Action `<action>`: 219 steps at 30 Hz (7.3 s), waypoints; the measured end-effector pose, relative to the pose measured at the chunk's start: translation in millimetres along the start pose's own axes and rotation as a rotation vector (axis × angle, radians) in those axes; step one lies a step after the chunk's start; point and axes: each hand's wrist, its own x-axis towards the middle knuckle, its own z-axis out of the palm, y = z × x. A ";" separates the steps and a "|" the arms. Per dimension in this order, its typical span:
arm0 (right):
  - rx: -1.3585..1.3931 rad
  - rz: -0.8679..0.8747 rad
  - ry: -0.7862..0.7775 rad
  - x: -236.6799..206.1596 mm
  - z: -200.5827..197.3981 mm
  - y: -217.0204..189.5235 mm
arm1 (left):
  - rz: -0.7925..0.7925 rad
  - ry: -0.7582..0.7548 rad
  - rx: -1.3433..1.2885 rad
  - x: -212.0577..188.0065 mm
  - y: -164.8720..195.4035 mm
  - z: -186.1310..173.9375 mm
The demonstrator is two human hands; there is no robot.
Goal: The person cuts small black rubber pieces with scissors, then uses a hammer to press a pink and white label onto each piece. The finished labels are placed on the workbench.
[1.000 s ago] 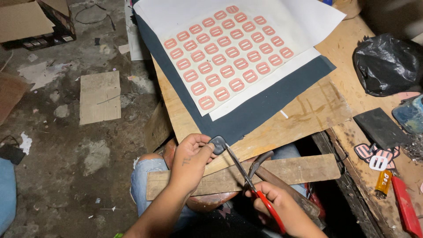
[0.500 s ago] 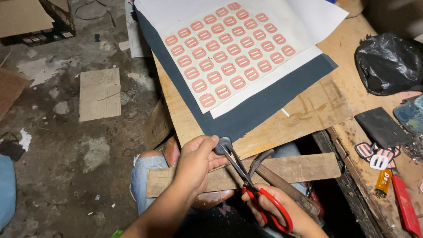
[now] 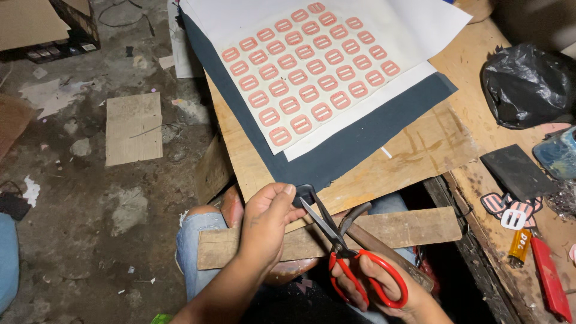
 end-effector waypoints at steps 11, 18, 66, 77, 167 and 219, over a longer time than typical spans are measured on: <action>-0.210 0.063 0.130 2.4 5.4 3.9 | -0.033 -0.005 0.220 5.9 3.2 -8.6; -0.337 0.205 0.375 5.2 0.7 12.5 | -0.020 -0.009 0.307 4.4 8.6 -9.0; -1.473 -0.095 0.499 -17.2 28.8 -33.6 | -0.047 -0.228 0.614 10.0 10.8 -30.0; -1.444 -0.230 0.459 -17.3 17.5 -25.2 | -0.103 -0.235 0.563 13.9 10.3 -35.7; -0.190 -0.033 0.071 -11.6 -26.4 13.5 | -0.069 -0.138 0.450 7.5 1.2 -22.0; -0.218 0.080 0.230 -4.9 6.1 15.0 | 0.032 -0.035 0.340 -0.2 7.3 -10.5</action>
